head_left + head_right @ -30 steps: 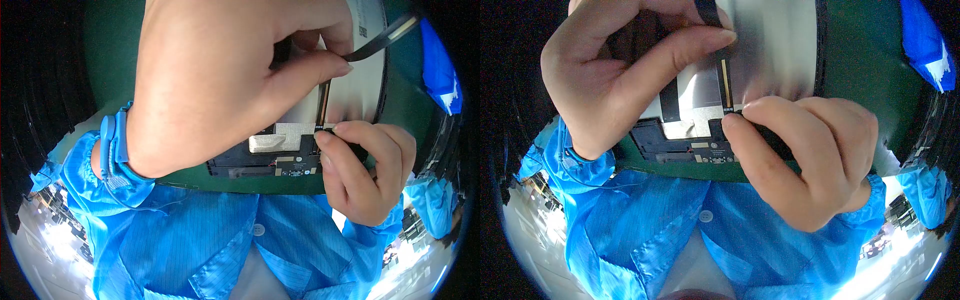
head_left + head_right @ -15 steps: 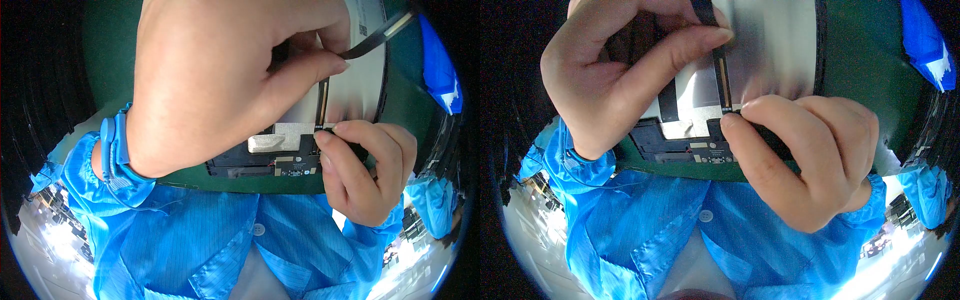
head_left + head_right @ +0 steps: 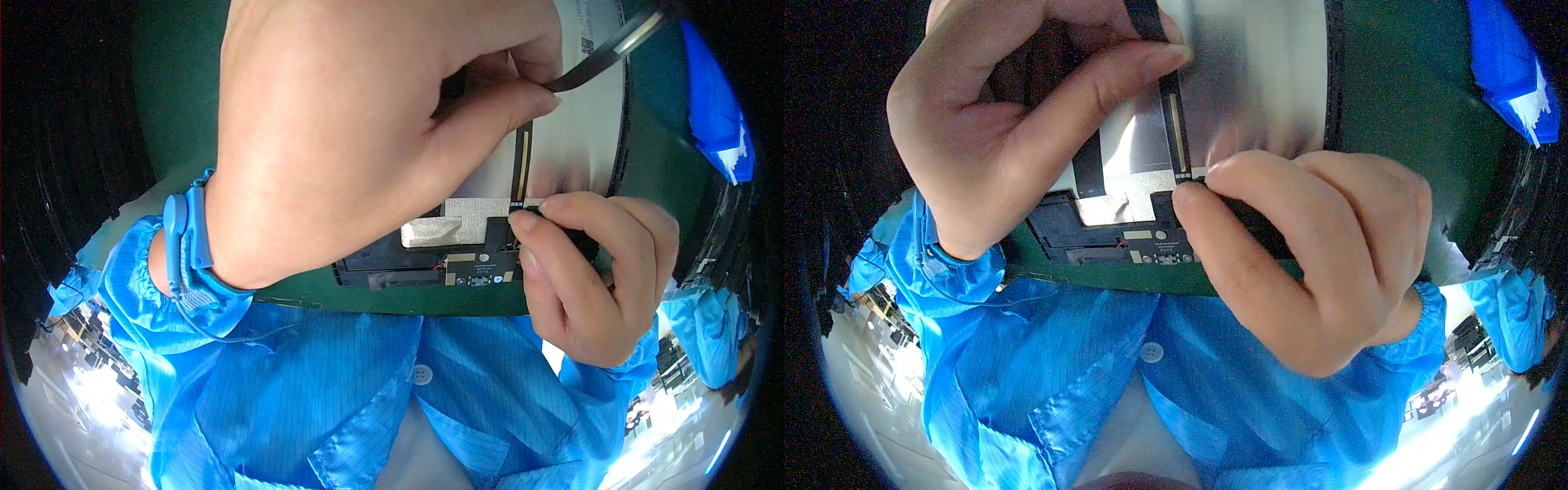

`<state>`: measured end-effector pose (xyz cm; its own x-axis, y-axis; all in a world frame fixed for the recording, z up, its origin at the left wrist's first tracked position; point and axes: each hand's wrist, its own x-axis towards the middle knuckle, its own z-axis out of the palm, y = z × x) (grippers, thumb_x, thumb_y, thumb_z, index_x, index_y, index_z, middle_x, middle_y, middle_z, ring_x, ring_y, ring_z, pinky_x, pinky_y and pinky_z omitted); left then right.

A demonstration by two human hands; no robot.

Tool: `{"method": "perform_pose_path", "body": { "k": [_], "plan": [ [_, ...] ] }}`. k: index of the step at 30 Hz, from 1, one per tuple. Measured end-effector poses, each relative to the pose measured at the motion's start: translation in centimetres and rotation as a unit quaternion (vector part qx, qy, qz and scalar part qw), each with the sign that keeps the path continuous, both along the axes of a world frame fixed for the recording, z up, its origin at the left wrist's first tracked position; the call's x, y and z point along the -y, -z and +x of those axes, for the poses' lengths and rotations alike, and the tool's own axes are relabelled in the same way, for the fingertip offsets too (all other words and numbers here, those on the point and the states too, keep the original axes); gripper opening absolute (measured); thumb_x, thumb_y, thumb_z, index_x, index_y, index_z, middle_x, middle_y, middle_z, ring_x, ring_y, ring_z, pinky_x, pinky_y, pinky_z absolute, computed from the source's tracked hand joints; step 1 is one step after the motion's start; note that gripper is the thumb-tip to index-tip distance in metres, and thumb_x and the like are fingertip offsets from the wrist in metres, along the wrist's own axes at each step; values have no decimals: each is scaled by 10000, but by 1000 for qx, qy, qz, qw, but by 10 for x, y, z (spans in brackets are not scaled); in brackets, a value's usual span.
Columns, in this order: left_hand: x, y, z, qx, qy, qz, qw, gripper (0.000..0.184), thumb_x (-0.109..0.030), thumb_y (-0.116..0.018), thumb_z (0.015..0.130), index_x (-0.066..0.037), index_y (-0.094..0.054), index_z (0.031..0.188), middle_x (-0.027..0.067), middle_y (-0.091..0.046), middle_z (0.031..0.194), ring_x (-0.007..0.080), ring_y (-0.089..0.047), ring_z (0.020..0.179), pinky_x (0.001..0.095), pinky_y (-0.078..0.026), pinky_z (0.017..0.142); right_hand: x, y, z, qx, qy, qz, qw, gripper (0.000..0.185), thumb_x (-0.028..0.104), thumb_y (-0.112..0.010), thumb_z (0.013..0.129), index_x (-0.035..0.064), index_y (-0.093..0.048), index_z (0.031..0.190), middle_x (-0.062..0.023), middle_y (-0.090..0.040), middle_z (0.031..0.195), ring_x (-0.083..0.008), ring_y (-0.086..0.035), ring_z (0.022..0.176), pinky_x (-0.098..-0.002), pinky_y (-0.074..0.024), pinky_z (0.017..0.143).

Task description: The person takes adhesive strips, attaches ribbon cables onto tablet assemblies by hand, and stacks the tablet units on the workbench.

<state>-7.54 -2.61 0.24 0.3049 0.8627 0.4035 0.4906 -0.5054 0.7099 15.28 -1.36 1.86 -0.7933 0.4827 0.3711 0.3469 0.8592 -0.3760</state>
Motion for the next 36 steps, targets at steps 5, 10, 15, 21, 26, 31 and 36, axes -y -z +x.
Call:
{"method": "perform_pose_path", "body": {
  "k": [5, 10, 15, 21, 26, 31, 36],
  "plan": [
    [0, 0, 1, 0, -1, 1, 1000, 68, -102, -579, 836, -61, -628, 861, 69, -655, 824, 254, -580, 920, 424, -306, 948, 0, -1, 1, 5, -2, -1, 1000, 241, 71, -664, 707, 42, -711, 942, -90, -625, 938, -233, -536, 823, -315, -453, 666],
    [2, 0, 3, -1, -3, 0, 1000, 71, -104, -576, 840, -60, -627, 864, 70, -659, 830, 255, -582, 929, 427, -303, 955, 0, -2, 0, 8, 5, -6, 1000, 248, 66, -667, 693, 46, -713, 936, -88, -623, 939, -232, -534, 821, -317, -451, 673],
    [0, 0, 3, 1, 1, -1, 1000, 74, -106, -573, 844, -59, -626, 866, 70, -662, 835, 256, -583, 938, 429, -301, 961, 0, -3, 1, 15, 4, -7, 1000, 247, 61, -665, 693, 48, -714, 935, -87, -622, 948, -232, -532, 832, -319, -451, 677],
    [3, 0, 3, 0, -4, 0, 1000, 78, -109, -569, 848, -58, -625, 869, 71, -666, 841, 256, -585, 949, 433, -298, 970, 1, -3, 0, 17, 4, -7, 1000, 246, 60, -663, 696, 46, -713, 936, -85, -622, 956, -232, -531, 844, -320, -451, 682],
    [1, 0, 4, 0, 0, 0, 1000, 81, -111, -565, 852, -58, -623, 872, 71, -670, 846, 257, -587, 958, 435, -296, 976, 1, 0, 0, 0, 12, -2, 1000, 246, 62, -664, 698, 47, -712, 939, -84, -621, 957, -233, -531, 843, -319, -450, 684],
    [1, 1, 4, 0, 1, 1, 1000, 85, -113, -562, 855, -57, -622, 875, 72, -673, 851, 258, -589, 967, 438, -293, 983, 0, -2, 0, 8, 5, -6, 1000, 244, 65, -669, 695, 48, -712, 935, -86, -621, 956, -237, -531, 844, -318, -449, 684],
    [3, 2, 3, -1, -2, 2, 1000, 88, -115, -559, 859, -56, -621, 877, 72, -676, 856, 258, -590, 976, 441, -291, 990, 1, -5, 0, 19, 9, -16, 1000, 247, 50, -669, 691, 48, -711, 934, -84, -621, 955, -239, -534, 836, -320, -449, 685]
  ]
}}
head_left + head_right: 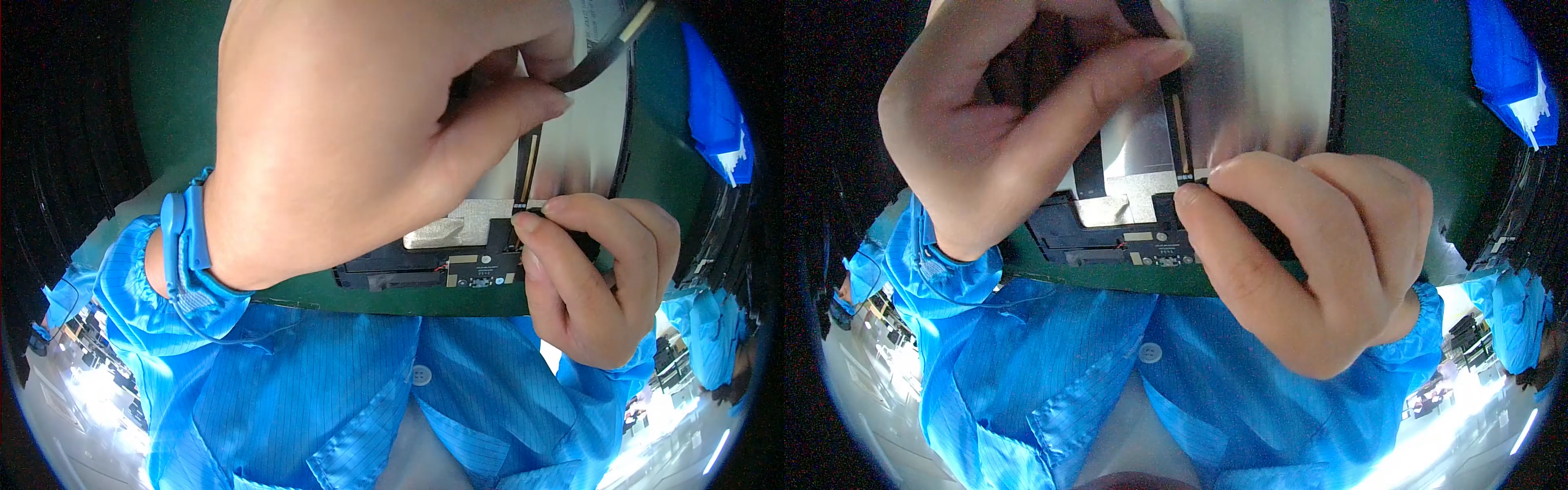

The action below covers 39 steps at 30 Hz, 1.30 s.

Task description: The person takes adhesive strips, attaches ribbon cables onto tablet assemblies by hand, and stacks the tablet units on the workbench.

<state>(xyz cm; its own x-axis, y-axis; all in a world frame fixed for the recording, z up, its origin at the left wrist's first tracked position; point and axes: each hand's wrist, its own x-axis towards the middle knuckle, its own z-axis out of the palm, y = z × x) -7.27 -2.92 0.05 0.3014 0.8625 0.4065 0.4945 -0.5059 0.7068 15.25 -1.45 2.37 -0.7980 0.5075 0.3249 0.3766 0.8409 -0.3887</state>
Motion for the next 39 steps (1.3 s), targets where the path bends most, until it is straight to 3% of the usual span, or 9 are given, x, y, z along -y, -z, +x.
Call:
{"method": "perform_pose_path", "body": {
  "k": [26, 32, 33, 39],
  "plan": [
    [-2, 0, 0, -3, 0, 4, 1000, 106, -127, -541, 878, -51, -615, 891, 75, -694, 883, 262, -599, 1023, 455, -278, 1025, 1, -2, 0, 15, 4, -10, 1000, 249, 52, -659, 697, 57, -712, 940, -81, -622, 953, -241, -530, 848, -324, -460, 713],
    [-1, 0, -1, -3, 0, 10, 1000, 110, -129, -537, 883, -50, -613, 894, 76, -698, 890, 262, -601, 1034, 458, -276, 1033, 2, 6, -6, -37, 11, 51, 998, 150, 94, -622, 792, 54, -689, 919, -124, -661, 1086, -309, -578, 1005, -332, -464, 776],
    [-1, 1, -1, -3, -1, 11, 1000, 111, -130, -537, 884, -50, -613, 894, 76, -699, 891, 262, -602, 1036, 459, -275, 1034, 2, 2, -5, 1, 3, 38, 999, 139, 108, -602, 813, 53, -679, 914, -118, -671, 1100, -309, -577, 1055, -344, -452, 811],
    [2, 2, -3, -2, -11, 22, 1000, 115, -132, -533, 888, -49, -612, 897, 76, -703, 897, 263, -604, 1047, 462, -272, 1042, 11, 8, -7, 30, 18, 85, 996, 201, 192, -506, 893, 60, -657, 900, -88, -704, 1064, -294, -578, 1123, -367, -394, 916]
  ]
}}
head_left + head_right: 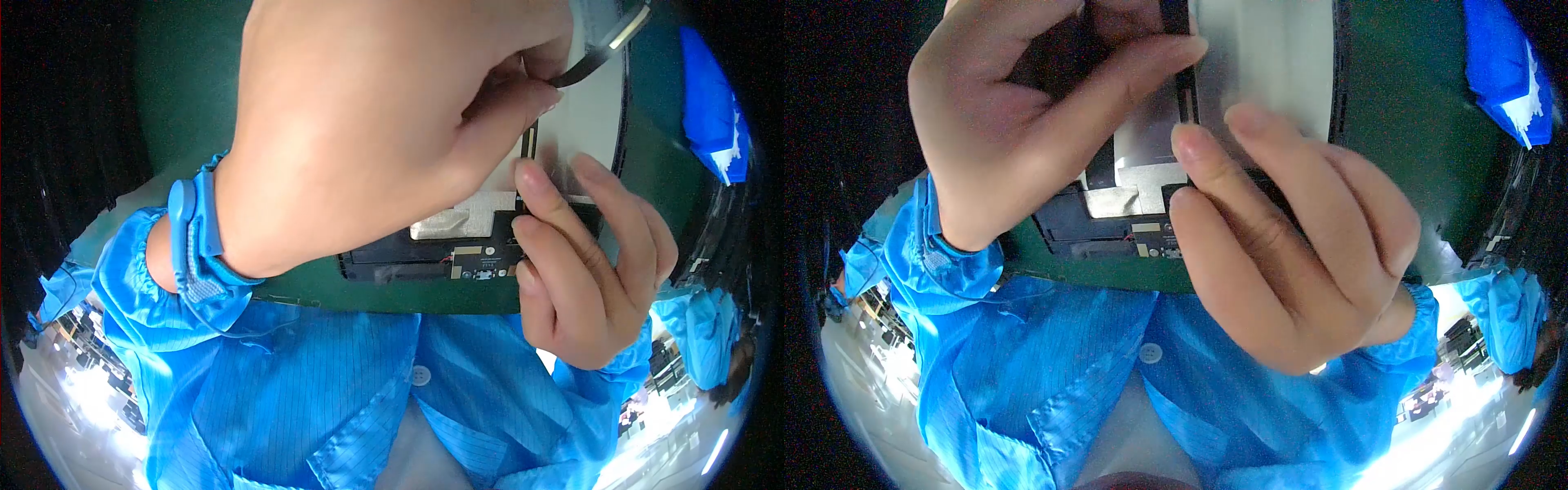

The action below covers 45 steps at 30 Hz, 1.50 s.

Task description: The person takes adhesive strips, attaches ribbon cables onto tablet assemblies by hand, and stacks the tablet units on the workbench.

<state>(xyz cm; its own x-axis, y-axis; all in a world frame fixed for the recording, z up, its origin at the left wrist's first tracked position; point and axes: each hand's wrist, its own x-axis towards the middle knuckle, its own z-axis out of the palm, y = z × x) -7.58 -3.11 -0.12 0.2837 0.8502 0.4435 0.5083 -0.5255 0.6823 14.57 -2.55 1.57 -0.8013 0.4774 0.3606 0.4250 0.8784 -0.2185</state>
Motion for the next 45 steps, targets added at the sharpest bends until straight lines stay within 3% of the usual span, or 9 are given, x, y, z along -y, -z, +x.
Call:
{"method": "perform_pose_path", "body": {
  "k": [12, 14, 20, 31, 35, 38, 41, 44, 45],
  "plan": [
    [-11, -8, -15, -38, -1, 18, 999, 124, -138, -525, 897, -47, -609, 904, 77, -711, 909, 265, -608, 1068, 469, -266, 1058, -41, -14, 3, 63, 8, -110, 992, 379, 206, -416, 943, -53, -630, 1119, -149, -635, 1174, -333, -517, 1210, -399, -341, 1040],
    [-14, -10, -17, -54, -1, 27, 998, 125, -138, -523, 898, -47, -608, 905, 78, -712, 911, 265, -608, 1072, 470, -265, 1061, -41, 7, 5, -268, 43, -390, 880, 339, 141, -430, 948, -45, -582, 1188, -155, -584, 1254, -309, -500, 1230, -375, -346, 1050],
    [2, -15, -25, -125, 62, 71, 988, 130, -141, -519, 903, -46, -607, 908, 78, -716, 918, 266, -610, 1083, 473, -263, 1069, -48, 16, 9, -221, 68, -288, 929, 331, 131, -440, 948, -36, -571, 1202, -153, -567, 1275, -297, -498, 1232, -366, -348, 1049],
    [7, -7, -29, -231, 158, 86, 956, 479, -548, -474, 916, -113, -642, 806, 47, -695, 1099, 308, -544, 1207, 465, -239, 1056, -69, 34, 2, -238, 69, -237, 939, 321, 109, -462, 949, -15, -549, 1231, -150, -530, 1323, -269, -494, 1236, -348, -354, 1047],
    [8, -8, -25, -298, 186, 97, 931, 651, -680, -375, 885, -75, -615, 886, 39, -688, 1122, 310, -485, 1280, 490, -57, 1122, -69, 40, 0, -230, 72, -216, 946, 307, 150, -499, 946, 12, -567, 1212, -149, -505, 1348, -241, -485, 1242, -332, -352, 1044],
    [10, -8, -18, -252, 138, 70, 955, 586, -644, -376, 903, -94, -581, 901, 26, -672, 1141, 253, -504, 1268, 514, -156, 1115, -80, 58, -13, -214, 78, -210, 951, 323, 142, -485, 951, 14, -553, 1240, -142, -490, 1365, -246, -460, 1265, -333, -334, 1058],
    [9, -8, -15, -263, 126, 64, 954, 609, -671, -360, 890, -100, -570, 913, 13, -675, 1136, 254, -495, 1276, 545, -112, 1117, -115, 94, -49, -597, -237, 25, 766, 356, 79, -550, 882, -19, -534, 1224, -185, -505, 1299, -278, -491, 1207, -351, -384, 1017],
    [6, -7, -20, -275, 123, 54, 952, 668, -710, -356, 865, -91, -586, 964, 14, -662, 1163, 250, -468, 1299, 566, -77, 1117, -101, 79, -35, -601, -225, 20, 767, 365, 80, -556, 880, -24, -527, 1229, -185, -501, 1298, -289, -495, 1192, -352, -385, 1015],
    [4, -6, -21, -257, 119, 33, 958, 717, -738, -361, 844, -79, -589, 1010, 26, -651, 1186, 255, -446, 1314, 565, -53, 1118, -75, 40, -15, -460, -55, -163, 871, 389, 83, -561, 879, -26, -509, 1249, -187, -496, 1298, -286, -502, 1177, -351, -387, 1013]
  ]
}}
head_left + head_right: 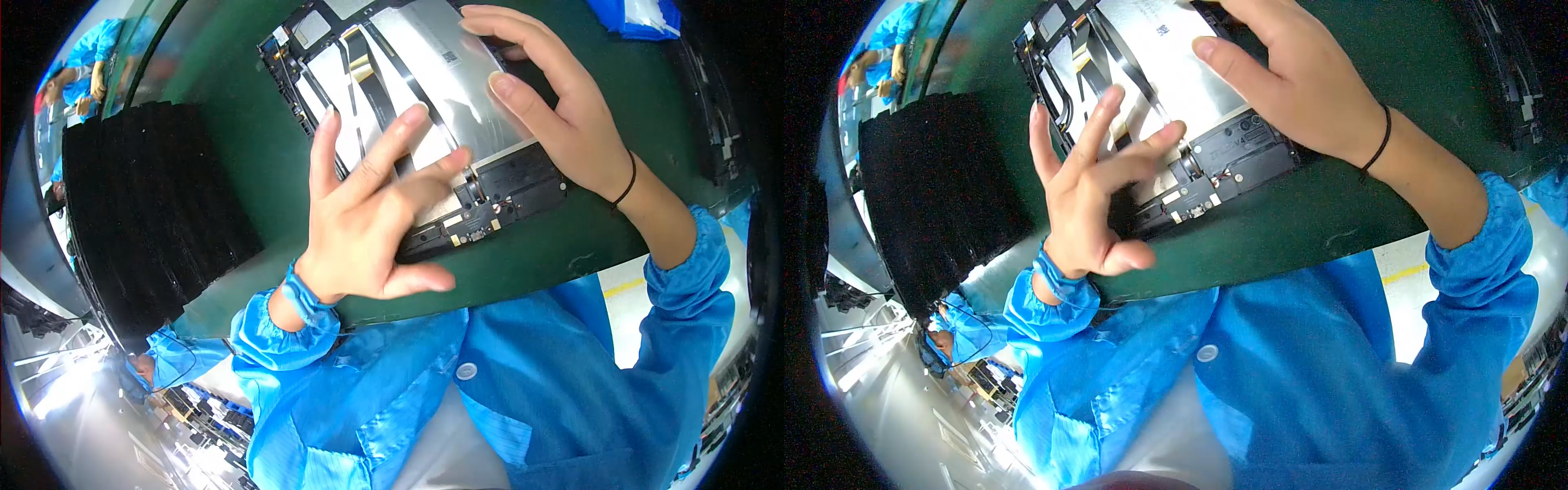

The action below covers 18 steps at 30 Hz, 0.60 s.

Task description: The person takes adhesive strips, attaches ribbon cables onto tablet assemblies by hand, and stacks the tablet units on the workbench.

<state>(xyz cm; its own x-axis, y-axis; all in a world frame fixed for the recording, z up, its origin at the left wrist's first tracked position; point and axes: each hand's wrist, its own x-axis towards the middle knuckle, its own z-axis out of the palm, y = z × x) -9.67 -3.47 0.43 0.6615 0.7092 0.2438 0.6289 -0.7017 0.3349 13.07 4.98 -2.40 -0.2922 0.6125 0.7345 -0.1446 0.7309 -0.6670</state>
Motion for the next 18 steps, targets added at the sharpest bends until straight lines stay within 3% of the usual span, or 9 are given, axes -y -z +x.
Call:
{"method": "perform_pose_path", "body": {
  "k": [2, 5, 7, 8, 9, 11, 13, 16, 18],
  "plan": [
    [-2, 12, -8, 72, -31, -41, 996, 818, -778, -386, 807, -50, -591, 1119, 77, -628, 1222, 313, -385, 1347, 560, 16, 1116, 17, -24, 8, 213, 41, -209, 953, 414, 85, -565, 878, -28, -492, 1270, -188, -491, 1299, -283, -509, 1161, -350, -389, 1011],
    [2, 35, -24, 250, -151, 72, 954, 721, -602, -373, 912, -1, -454, 1302, 210, -416, 1427, 381, -205, 1418, 516, 32, 1124, 14, -9, 3, 156, 42, -318, 934, 428, 112, -569, 877, -24, -466, 1270, -178, -498, 1270, -265, -507, 1139, -350, -413, 978],
    [9, 31, -16, 270, -301, 57, 913, 695, -495, -340, 962, 32, -307, 1414, 241, -210, 1524, 382, -72, 1445, 491, 25, 1131, 6, 15, 11, 159, 90, -241, 953, 350, 160, -474, 960, 27, -534, 1278, -136, -470, 1384, -260, -433, 1288, -335, -314, 1068],
    [12, 37, -26, 174, -319, 49, 930, 667, -435, -312, 987, 50, -259, 1442, 243, -132, 1543, 397, -10, 1443, 490, 20, 1136, 5, 10, 19, 314, 154, -147, 925, 403, 231, -433, 979, 16, -503, 1312, -127, -438, 1422, -265, -354, 1347, -350, -241, 1106],
    [15, 43, -32, 110, -323, 23, 940, 682, -452, -280, 990, 70, -278, 1429, 273, -164, 1524, 425, -33, 1434, 511, 19, 1134, 3, 10, 23, 321, 146, -140, 925, 403, 231, -433, 979, 16, -503, 1312, -127, -438, 1422, -265, -354, 1347, -350, -241, 1106],
    [19, 44, -32, 44, -305, -89, 947, 706, -474, -250, 988, 91, -304, 1408, 301, -204, 1497, 449, -68, 1423, 524, 18, 1133, -6, 7, 30, 524, 185, -15, 831, 468, 302, -390, 987, -3, -480, 1330, -126, -395, 1462, -271, -281, 1388, -354, -159, 1133],
    [16, 42, -28, 33, -266, -80, 960, 725, -478, -277, 974, 113, -307, 1392, 328, -255, 1463, 469, -117, 1407, 532, 8, 1133, -9, 13, 31, 507, 113, -89, 850, 536, 356, -371, 986, -22, -444, 1358, -142, -360, 1486, -271, -222, 1413, -356, -95, 1145],
    [15, 43, -28, 132, -242, -110, 955, 717, -458, -307, 973, 111, -276, 1409, 340, -230, 1468, 468, -114, 1409, 502, -35, 1146, 1, 15, 23, 297, 89, -301, 902, 611, 393, -396, 986, -34, -351, 1421, -159, -400, 1443, -223, -341, 1350, -310, -226, 1109],
    [17, 44, -27, 246, -194, -161, 936, 694, -403, -338, 985, 101, -197, 1440, 311, -146, 1510, 424, -69, 1432, 465, -59, 1154, 0, 10, 20, 278, 66, -306, 908, 526, 346, -423, 971, -30, -444, 1339, -167, -427, 1411, -242, -396, 1298, -324, -260, 1087]
  ]
}}
